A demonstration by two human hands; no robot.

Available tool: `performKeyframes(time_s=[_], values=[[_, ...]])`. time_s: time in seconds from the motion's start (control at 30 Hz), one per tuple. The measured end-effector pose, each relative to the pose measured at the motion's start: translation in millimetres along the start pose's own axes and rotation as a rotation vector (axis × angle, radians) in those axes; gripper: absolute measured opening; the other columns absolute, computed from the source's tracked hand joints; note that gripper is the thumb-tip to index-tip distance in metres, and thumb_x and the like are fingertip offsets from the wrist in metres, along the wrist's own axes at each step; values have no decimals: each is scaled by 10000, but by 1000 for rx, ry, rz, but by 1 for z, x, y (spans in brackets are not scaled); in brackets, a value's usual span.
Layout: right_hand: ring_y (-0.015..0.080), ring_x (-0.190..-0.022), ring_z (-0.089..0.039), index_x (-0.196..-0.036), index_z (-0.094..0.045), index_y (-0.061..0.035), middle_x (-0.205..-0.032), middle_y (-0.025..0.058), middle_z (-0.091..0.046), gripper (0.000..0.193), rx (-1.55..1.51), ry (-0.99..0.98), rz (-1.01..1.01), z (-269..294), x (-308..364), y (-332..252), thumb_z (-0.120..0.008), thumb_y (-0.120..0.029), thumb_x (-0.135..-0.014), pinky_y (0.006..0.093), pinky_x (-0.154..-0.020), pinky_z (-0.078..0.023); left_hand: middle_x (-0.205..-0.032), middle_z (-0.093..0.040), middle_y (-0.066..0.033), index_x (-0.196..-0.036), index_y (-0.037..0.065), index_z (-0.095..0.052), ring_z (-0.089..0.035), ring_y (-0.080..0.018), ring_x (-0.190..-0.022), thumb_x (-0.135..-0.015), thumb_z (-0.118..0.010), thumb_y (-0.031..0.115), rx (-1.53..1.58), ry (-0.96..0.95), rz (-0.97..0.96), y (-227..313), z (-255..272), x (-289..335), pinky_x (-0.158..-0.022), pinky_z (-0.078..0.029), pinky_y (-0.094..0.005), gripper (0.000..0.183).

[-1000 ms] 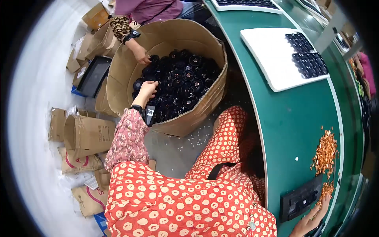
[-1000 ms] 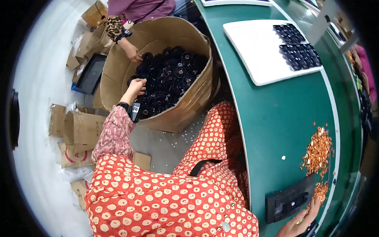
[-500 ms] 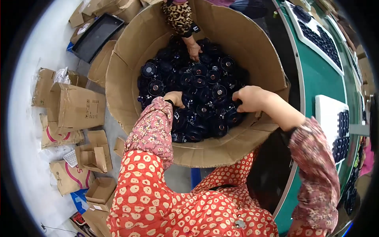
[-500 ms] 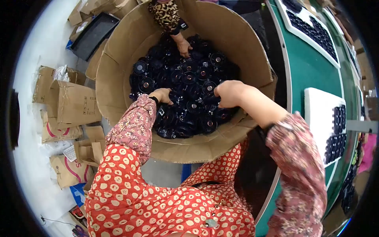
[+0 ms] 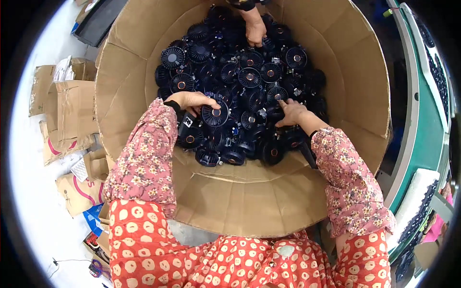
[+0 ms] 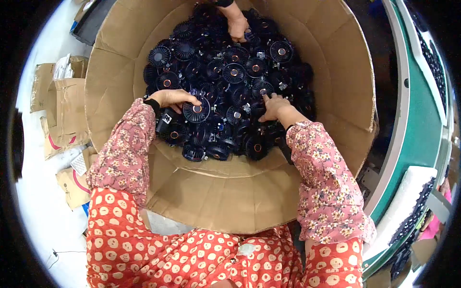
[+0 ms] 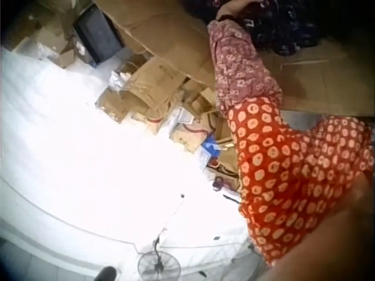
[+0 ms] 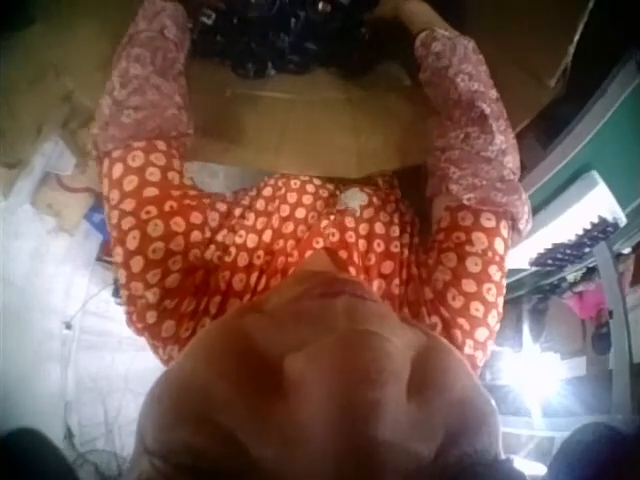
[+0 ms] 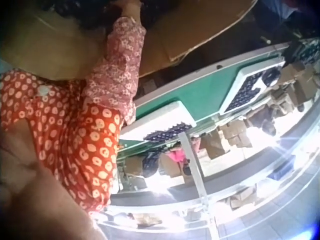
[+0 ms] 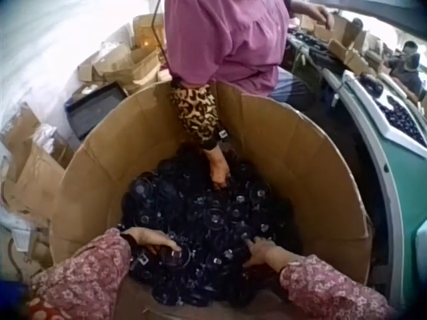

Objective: Assembling handheld portable fans by installing batteries and testing components on a production line.

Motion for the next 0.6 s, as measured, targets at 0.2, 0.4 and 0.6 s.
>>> performKeyframes(time_s=[0.2,0.4,0.6], values=[[365,-1303,-426,-1435,-426,-63,-1392,176,-484,1029,85,75,-47,-3,9,2,-741,-672,-668,473,-1075,-367,-1179,-661,-31,-1212,133,-617,-602,-179,-1119,-877,-665,422,809,-287,-252,37,-118,-8,-991,-464,-443,445],[365,-1021,-633,-877,-732,30,-1055,226,-666,758,1,352,187,-5,4,-6,-601,-709,-772,467,-893,-502,-1430,-423,-171,-1283,56,-587,-370,-304,-1362,-735,-721,614,182,-59,-236,56,-227,-18,-1113,-327,-442,793],[346,-982,-670,-901,-723,49,-1023,242,-690,827,-62,199,130,42,30,-7,-589,-754,-755,426,-863,-525,-1508,-306,-218,-1374,14,-527,-324,-333,-1401,-693,-714,613,56,284,-243,79,-246,-28,-1142,-297,-371,926]])
Point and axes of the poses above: each hand's wrist, its own x-axis away from the middle knuckle, its own z-axis out of the back of the hand, y = z × x, the point moved 6 cm from there along -x, towards the middle knuckle
